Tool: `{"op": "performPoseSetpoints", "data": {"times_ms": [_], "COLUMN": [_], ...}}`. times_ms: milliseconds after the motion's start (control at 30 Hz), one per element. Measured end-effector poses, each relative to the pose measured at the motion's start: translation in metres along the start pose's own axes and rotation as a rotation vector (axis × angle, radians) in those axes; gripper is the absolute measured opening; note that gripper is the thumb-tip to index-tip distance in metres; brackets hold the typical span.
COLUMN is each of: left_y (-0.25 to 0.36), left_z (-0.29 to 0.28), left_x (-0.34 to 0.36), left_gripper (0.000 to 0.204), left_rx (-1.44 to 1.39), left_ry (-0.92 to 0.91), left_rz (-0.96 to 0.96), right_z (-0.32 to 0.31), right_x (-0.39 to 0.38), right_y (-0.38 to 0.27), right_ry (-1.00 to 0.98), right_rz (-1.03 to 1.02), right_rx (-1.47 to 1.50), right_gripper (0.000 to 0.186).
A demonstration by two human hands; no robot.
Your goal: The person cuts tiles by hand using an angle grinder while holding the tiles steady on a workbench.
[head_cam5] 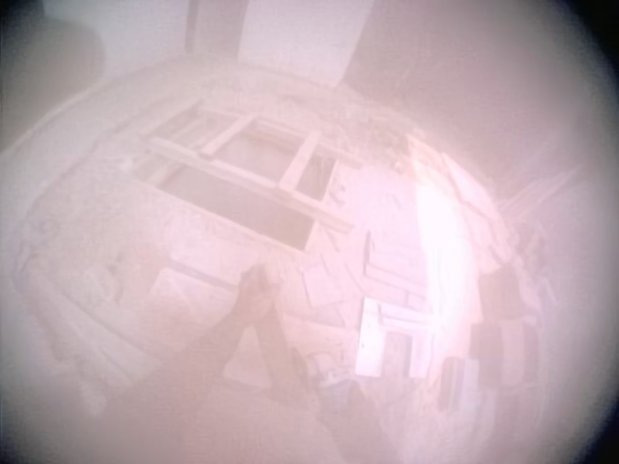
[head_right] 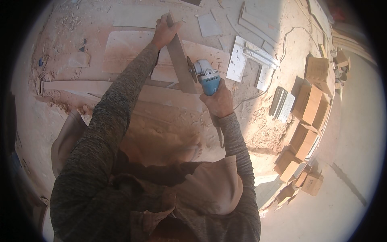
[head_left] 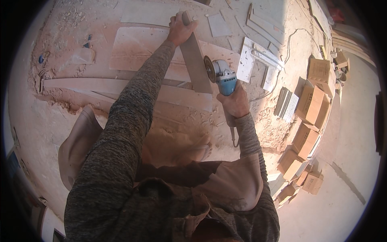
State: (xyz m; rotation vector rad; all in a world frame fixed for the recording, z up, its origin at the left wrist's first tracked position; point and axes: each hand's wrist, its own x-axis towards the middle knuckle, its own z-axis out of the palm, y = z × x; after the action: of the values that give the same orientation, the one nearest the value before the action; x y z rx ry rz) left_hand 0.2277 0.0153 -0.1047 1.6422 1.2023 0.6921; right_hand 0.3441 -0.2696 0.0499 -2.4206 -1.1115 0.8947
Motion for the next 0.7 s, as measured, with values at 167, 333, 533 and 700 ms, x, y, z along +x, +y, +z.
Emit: {"op": "performPoseSetpoints", "data": {"times_ms": [167, 333, 533, 700], "left_y": [-0.0006, 0.0004, -0.0025, -0.0003], "left_z": [0.0005, 0.0010, 0.0018, 0.0028], "left_x": [-0.0001, -0.0009, -0.0012, -0.0009], "left_gripper": [0.098, 0.098, 0.093, 0.092], "left_rx": [0.008, 0.004, 0.048, 0.039], "left_ry": [0.015, 0.018, 0.068, 0.058], "left_rz": [0.014, 0.032, 0.034, 0.021], "right_z": [0.0001, -0.0009, 0.0024, 0.0034], "right_x": [0.0025, 0.0019, 0.0043, 0.0075], "right_y": [-0.0017, -0.0045, -0.0007, 0.0028], "right_ry": [-0.009, -0.018, -0.010, -0.019], "right_rz": [0.012, 0.024, 0.008, 0.020], "right_rx": [-0.011, -0.022, -0.023, -0.024], "right_gripper": [0.060, 0.061, 0.062, 0.062]}}
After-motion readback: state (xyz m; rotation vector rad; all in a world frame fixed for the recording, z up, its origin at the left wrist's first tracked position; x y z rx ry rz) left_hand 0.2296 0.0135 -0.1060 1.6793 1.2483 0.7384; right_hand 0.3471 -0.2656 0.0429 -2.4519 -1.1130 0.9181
